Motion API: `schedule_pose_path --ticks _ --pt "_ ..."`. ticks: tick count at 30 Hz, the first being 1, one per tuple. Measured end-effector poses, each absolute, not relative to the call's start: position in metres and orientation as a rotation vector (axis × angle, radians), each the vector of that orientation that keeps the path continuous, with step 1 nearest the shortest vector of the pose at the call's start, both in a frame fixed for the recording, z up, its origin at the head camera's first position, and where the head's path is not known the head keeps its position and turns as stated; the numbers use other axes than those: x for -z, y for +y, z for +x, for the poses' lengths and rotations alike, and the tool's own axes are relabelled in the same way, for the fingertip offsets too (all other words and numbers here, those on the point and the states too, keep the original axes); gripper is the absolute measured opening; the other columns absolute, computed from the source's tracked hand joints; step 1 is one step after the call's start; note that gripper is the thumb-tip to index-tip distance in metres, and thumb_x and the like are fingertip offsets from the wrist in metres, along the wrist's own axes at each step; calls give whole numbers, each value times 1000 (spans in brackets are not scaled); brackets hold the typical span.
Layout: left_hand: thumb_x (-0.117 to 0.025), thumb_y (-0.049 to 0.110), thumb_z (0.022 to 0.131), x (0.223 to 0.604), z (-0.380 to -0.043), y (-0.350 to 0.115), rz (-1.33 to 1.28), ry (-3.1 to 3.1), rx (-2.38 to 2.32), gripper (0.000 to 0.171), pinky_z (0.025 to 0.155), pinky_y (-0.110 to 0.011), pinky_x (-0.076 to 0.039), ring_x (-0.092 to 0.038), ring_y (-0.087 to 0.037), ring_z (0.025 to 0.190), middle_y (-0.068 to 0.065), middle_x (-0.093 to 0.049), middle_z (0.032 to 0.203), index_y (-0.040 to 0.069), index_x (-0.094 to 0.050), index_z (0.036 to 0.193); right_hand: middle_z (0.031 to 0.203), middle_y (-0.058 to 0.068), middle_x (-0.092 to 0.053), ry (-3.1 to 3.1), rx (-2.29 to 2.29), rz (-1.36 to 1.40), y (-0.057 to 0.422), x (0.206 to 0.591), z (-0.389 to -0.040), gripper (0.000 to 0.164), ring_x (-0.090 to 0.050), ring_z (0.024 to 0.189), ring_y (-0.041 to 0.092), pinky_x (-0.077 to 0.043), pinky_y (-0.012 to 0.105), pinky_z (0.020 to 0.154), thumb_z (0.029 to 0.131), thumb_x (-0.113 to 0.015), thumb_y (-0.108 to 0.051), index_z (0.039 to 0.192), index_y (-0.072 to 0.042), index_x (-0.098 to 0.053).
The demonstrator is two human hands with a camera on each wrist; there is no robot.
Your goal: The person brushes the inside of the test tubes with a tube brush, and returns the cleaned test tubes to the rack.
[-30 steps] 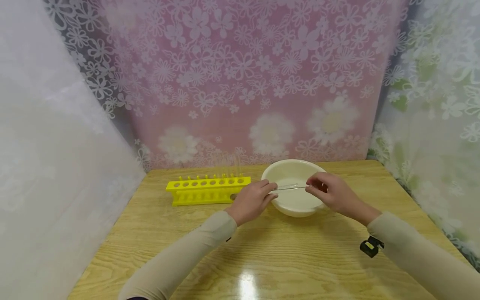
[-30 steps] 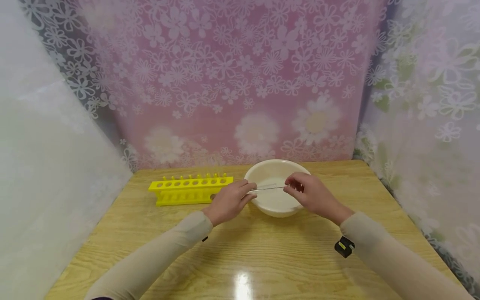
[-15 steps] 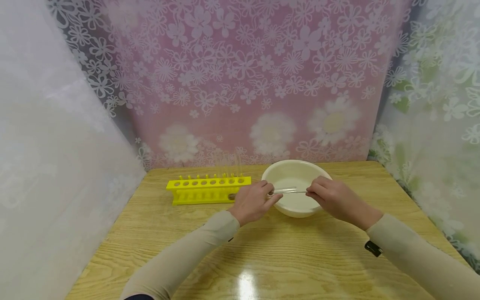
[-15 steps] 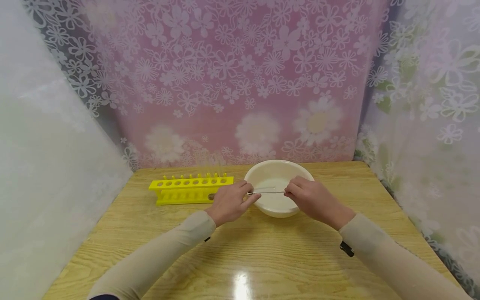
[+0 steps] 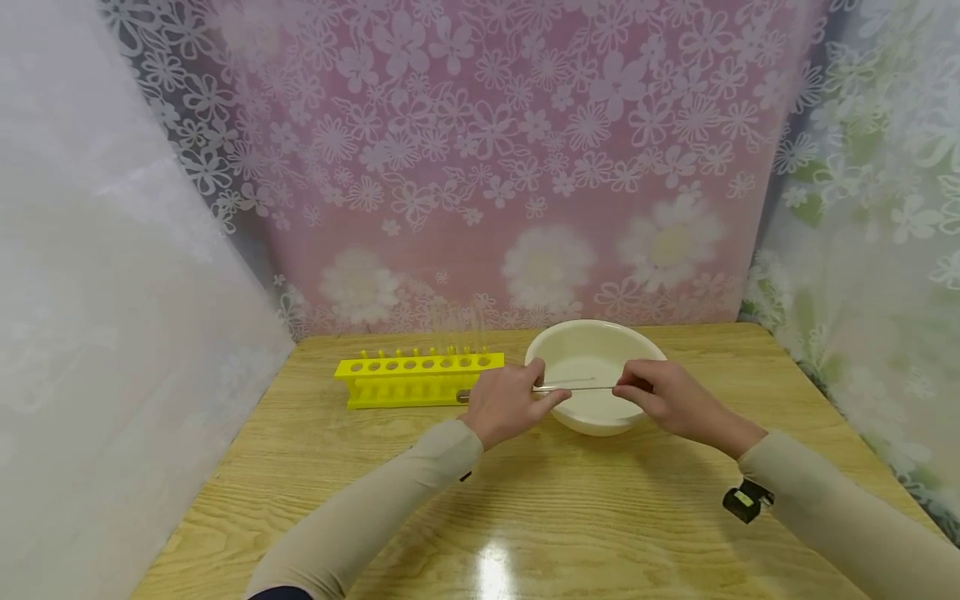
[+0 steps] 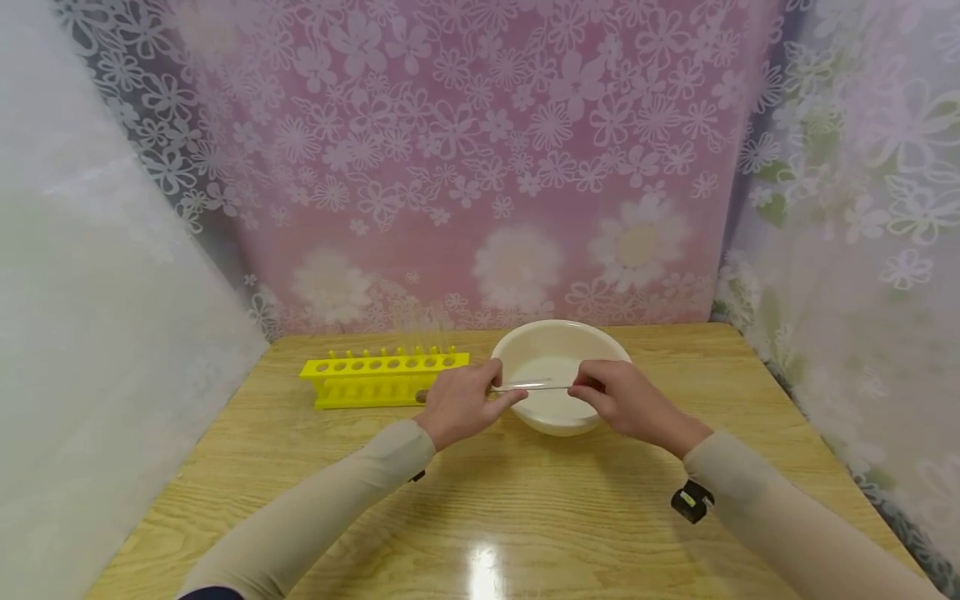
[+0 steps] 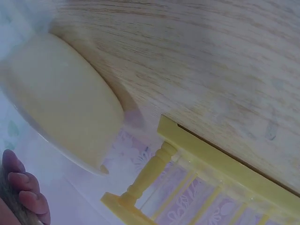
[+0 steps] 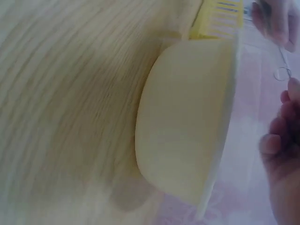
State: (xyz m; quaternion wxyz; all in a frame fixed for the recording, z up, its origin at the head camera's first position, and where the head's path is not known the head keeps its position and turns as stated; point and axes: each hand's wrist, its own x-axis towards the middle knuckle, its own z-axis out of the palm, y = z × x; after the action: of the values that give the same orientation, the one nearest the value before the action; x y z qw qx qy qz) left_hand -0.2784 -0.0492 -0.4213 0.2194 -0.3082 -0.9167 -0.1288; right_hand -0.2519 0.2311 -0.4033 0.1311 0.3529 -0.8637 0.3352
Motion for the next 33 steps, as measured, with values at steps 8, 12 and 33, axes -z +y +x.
schedule_pose_path --ticks 8,12,33 --pt "-50 69 95 419 -277 -46 -904 -2478 264 50 36 -22 -20 -30 -7 35 9 -40 50 22 -44 81 64 3 -45 -2720 -1956 579 232 401 -255 40 -37 52 19 -41 36 52 105 -56 -29 90 8 -51" --pt "-51 67 96 421 -278 -46 -921 -2519 324 50 37 -21 -22 -32 -7 38 8 -40 53 21 -42 79 65 3 -49 -2696 -1577 706 232 406 -254 28 -40 52 14 -40 32 52 103 -60 -25 92 1 -60" --pt "-51 74 91 419 -281 -51 -880 -2589 425 53 38 -23 -30 -38 -8 41 8 -48 60 23 -47 79 84 10 -62 -1788 67 1274 236 406 -264 40 -62 73 25 -56 38 60 112 -35 -20 92 -1 -64"
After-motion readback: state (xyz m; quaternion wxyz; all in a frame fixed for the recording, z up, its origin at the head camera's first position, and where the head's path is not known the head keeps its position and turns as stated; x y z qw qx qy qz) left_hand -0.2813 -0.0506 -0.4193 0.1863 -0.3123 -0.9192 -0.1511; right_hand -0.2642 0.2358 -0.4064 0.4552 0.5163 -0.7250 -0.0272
